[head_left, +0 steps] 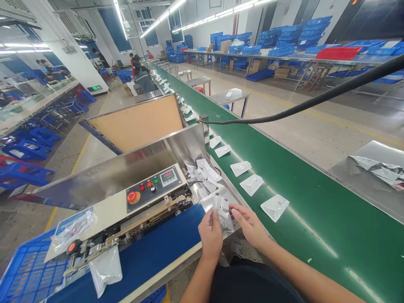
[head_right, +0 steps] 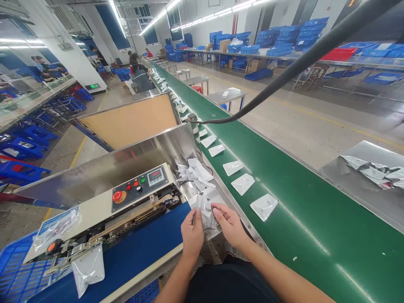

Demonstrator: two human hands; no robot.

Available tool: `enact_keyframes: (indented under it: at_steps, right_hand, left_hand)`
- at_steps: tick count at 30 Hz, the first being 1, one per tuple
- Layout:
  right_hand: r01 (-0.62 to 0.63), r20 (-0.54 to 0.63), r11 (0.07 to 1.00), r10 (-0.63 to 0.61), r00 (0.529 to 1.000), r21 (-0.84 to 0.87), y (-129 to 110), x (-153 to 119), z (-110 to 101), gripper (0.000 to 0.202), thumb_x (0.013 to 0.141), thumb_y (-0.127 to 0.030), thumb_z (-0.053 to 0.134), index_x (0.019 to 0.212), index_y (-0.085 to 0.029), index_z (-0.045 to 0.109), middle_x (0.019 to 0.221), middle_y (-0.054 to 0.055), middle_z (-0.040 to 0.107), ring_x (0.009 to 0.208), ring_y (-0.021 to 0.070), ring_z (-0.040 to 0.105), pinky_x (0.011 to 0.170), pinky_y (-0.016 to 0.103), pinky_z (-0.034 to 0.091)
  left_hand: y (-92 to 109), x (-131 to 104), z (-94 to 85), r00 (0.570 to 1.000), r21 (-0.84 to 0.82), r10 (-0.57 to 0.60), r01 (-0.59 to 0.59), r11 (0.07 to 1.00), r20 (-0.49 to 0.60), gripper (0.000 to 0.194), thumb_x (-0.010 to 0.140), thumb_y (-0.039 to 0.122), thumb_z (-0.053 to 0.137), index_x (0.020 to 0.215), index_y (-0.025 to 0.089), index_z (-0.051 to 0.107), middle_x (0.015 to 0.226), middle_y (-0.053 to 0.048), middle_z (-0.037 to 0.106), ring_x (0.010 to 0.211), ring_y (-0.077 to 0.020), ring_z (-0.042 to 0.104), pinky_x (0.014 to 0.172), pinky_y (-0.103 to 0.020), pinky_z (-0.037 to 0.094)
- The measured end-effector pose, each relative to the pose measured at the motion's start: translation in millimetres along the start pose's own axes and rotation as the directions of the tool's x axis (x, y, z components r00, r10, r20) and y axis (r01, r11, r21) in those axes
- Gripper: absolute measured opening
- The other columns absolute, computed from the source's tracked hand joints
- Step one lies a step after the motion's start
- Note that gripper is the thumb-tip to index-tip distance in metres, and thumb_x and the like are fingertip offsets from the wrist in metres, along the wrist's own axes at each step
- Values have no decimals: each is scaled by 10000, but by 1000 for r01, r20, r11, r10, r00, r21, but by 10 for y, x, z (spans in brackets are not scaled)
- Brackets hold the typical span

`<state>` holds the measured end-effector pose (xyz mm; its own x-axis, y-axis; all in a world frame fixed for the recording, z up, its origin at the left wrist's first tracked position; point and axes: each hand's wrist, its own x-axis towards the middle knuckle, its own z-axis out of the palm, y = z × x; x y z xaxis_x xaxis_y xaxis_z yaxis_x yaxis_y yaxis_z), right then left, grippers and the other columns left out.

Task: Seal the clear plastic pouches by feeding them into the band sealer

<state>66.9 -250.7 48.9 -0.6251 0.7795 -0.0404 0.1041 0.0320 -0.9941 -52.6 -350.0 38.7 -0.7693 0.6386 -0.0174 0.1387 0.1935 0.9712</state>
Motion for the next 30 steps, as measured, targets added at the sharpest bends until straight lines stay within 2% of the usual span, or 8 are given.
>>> enact_keyframes:
  at_steps: [4,7,10,12,18,25,28,30]
  right_hand:
    - [-68,139,997,73,988,-43,93,75,175,460,957,-602,629,1024,-189,820,913,91,801,854,257,731,760,335,589]
    - [-129,48,976,140,989,-177,154,243,271,382,917,-518,627,767,-191,755,709,44,726,667,198,643,626,284,501]
    - [-253,-85,947,240,967,-199,191,510,421,337,834,-433,643,586,-205,622,575,14,637,563,159,574,560,257,439]
    - [-316,-95,937,305,948,-147,215,694,554,310,794,-390,637,547,-213,574,548,7,616,525,146,558,535,248,427]
    - [-389,-29,910,389,921,-146,270,1020,950,240,759,-294,649,544,-216,578,517,-10,611,481,126,567,519,222,448]
    - [-373,160,918,391,906,-135,220,923,1400,342,825,-375,724,552,-220,588,550,8,651,527,166,633,553,259,521]
    - [-290,208,949,311,928,-125,206,792,1192,319,883,-513,697,775,-217,747,708,38,753,642,211,704,638,311,571]
    - [-176,113,967,199,973,-184,292,708,754,402,912,-586,648,974,-221,804,863,64,801,782,246,742,759,355,593]
  left_hand:
    - [-145,-16,-239,997,-26,-65,64,998,-34,555,994,652,593,887,159,825,787,-85,757,711,-222,644,646,-282,493]
    - [-294,59,-328,977,-62,-188,183,981,-102,476,927,605,681,816,162,816,719,-65,714,664,-202,593,598,-271,449]
    - [-442,253,-330,886,-267,-406,345,900,-222,398,811,541,764,705,158,766,651,-38,654,614,-180,552,563,-269,425]
    - [-521,396,-327,835,-384,-490,378,842,-252,378,751,518,784,643,162,719,603,-18,605,571,-164,521,536,-269,406]
    - [-645,569,-524,791,-467,-520,344,814,-323,364,698,507,786,688,146,746,614,-8,612,565,-156,545,543,-275,419]
    - [-728,431,-994,756,-494,-521,302,815,-397,413,699,524,819,804,126,781,740,-59,732,657,-192,661,601,-299,512]
    - [-794,336,-1261,755,-506,-530,307,806,-386,408,720,492,831,906,130,797,902,-111,798,813,-241,749,710,-339,590]
    - [-839,210,-1457,742,-467,-504,290,836,-441,418,751,469,837,1013,146,802,1065,-138,815,988,-287,775,838,-389,624]
